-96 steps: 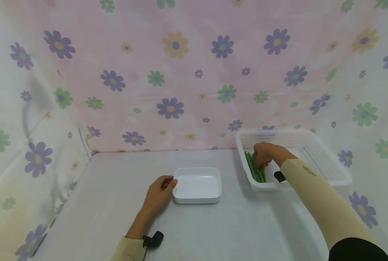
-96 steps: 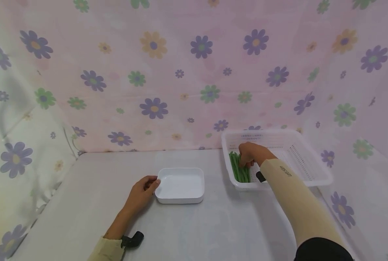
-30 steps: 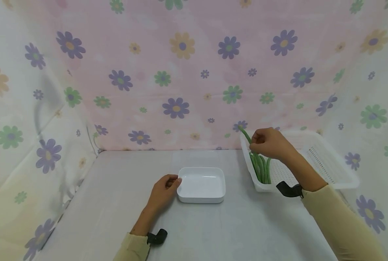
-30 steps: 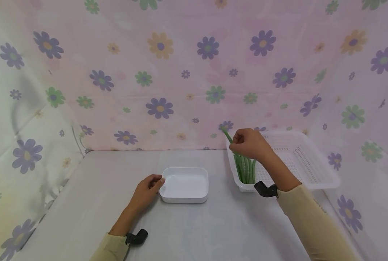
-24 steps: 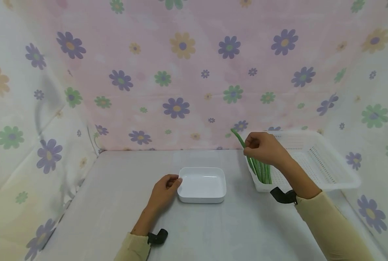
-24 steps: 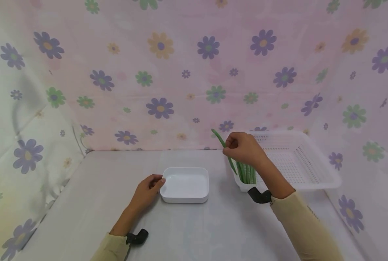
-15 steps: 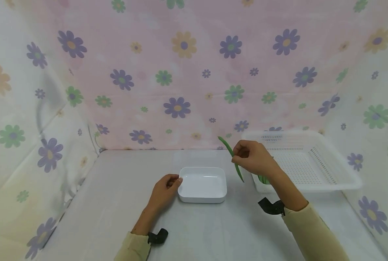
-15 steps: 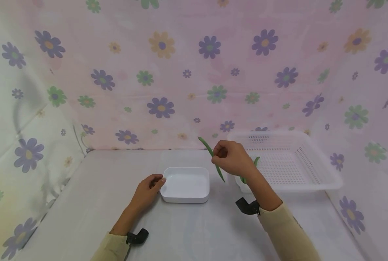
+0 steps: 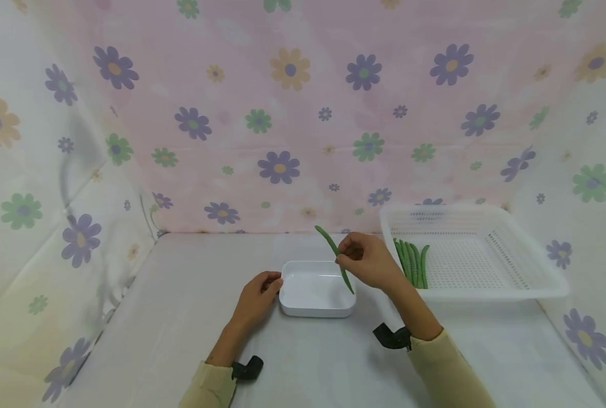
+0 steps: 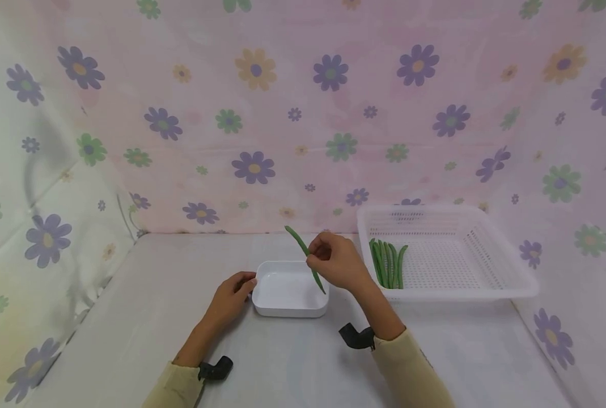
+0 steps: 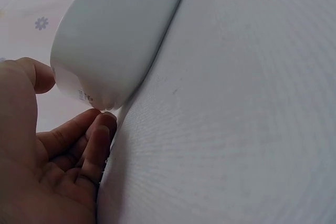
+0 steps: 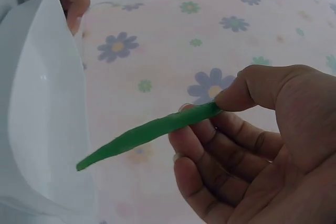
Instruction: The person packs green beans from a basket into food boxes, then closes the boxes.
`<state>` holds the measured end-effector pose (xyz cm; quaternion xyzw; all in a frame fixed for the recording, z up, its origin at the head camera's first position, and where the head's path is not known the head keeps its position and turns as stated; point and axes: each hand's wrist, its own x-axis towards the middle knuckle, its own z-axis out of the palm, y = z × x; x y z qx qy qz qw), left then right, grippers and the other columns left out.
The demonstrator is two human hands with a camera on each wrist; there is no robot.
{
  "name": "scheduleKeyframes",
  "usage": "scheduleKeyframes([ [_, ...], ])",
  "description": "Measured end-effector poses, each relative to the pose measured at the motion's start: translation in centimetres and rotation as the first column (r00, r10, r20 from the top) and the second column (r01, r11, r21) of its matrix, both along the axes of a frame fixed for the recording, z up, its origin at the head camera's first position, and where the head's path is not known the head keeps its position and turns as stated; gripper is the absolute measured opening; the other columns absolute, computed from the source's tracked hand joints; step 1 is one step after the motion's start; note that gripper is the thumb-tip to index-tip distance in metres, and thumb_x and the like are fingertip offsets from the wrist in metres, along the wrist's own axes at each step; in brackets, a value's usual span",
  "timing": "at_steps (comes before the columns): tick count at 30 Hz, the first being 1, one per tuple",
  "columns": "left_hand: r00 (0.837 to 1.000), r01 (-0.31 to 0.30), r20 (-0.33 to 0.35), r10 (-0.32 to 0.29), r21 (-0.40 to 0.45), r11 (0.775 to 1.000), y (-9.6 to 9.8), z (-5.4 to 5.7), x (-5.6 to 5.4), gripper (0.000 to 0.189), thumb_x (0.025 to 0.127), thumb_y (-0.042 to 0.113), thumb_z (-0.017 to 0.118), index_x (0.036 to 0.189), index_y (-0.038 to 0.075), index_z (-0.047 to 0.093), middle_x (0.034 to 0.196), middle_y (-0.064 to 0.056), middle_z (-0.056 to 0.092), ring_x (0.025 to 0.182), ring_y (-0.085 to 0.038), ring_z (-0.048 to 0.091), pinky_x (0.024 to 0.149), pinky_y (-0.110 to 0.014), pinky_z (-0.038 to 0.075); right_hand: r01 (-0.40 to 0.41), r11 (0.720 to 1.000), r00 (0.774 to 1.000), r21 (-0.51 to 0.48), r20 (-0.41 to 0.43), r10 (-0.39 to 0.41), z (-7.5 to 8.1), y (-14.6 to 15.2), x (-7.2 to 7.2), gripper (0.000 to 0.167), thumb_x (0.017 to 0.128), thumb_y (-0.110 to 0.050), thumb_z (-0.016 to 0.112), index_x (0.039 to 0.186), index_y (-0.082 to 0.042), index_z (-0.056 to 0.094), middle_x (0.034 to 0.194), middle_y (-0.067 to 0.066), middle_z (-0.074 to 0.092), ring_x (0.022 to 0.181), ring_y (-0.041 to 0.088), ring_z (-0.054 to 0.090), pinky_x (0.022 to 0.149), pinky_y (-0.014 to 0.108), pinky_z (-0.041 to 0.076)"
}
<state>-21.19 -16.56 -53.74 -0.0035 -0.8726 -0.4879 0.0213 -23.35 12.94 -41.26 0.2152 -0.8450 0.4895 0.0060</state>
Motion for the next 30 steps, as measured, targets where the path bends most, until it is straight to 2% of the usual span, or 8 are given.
scheduleKeyframes([
  [5, 1.0, 0.008, 0.005, -0.008, 0.011, 1.0, 0.2, 0.0, 0.0, 0.033, 0.107, 0.036, 0.063, 0.132, 0.014, 0.071, 0.112, 0.0, 0.072, 0.095, -0.013, 0.064, 0.084, -0.035, 0.053, 0.005, 1.0, 1.0, -0.015, -0.011, -0.005, -2.1, -0.9, -0.4, 0.005, 0.096, -0.009, 0.073, 0.101, -0.007, 0.073, 0.091, 0.002, 0.074, 0.083, 0.016, 0.069, 0.077, 0.033, 0.058],
  [9, 1.0, 0.009, -0.002, -0.009, 0.0, 1.0, 0.2, 0.0, 0.0, 0.033, 0.108, 0.036, 0.063, 0.132, 0.015, 0.071, 0.112, 0.001, 0.072, 0.097, -0.014, 0.063, 0.086, -0.036, 0.052, -0.023, 1.0, 1.0, 0.007, -0.008, 0.023, -3.3, -1.5, -0.8, 0.006, 0.096, -0.007, 0.071, 0.102, -0.007, 0.073, 0.091, 0.001, 0.074, 0.083, 0.015, 0.069, 0.078, 0.033, 0.058],
  [18, 1.0, 0.012, -0.009, -0.012, -0.017, 1.0, -0.1, 0.0, -0.1, 0.034, 0.108, 0.036, 0.062, 0.132, 0.014, 0.071, 0.11, 0.0, 0.071, 0.096, -0.015, 0.062, 0.086, -0.037, 0.05, -0.066, 0.99, 0.995, 0.129, -0.068, 0.075, -5.1, -2.1, -1.4, 0.008, 0.093, -0.005, 0.07, 0.099, -0.009, 0.072, 0.088, -0.004, 0.071, 0.079, 0.009, 0.066, 0.076, 0.03, 0.058],
  [24, 1.0, 0.014, 0.007, -0.014, -0.003, 1.0, -0.2, 0.1, -0.2, 0.034, 0.108, 0.036, 0.062, 0.132, 0.014, 0.071, 0.108, 0.001, 0.071, 0.094, -0.015, 0.062, 0.084, -0.035, 0.051, -0.083, 0.969, 0.99, 0.234, -0.093, 0.107, -5.5, -2.8, -1.0, 0.009, 0.091, -0.004, 0.071, 0.097, -0.011, 0.072, 0.085, -0.007, 0.069, 0.076, 0.006, 0.063, 0.073, 0.029, 0.055],
  [30, 1.0, 0.021, 0.007, -0.022, 0.017, 1.0, -0.1, 0.0, -0.2, 0.033, 0.108, 0.035, 0.063, 0.131, 0.013, 0.071, 0.104, 0.002, 0.071, 0.09, -0.015, 0.062, 0.078, -0.031, 0.052, -0.046, 0.943, 0.992, 0.329, -0.094, 0.081, -6.0, -3.6, -0.6, 0.012, 0.09, -0.003, 0.074, 0.096, -0.012, 0.072, 0.083, -0.007, 0.068, 0.075, 0.007, 0.061, 0.069, 0.029, 0.053],
])
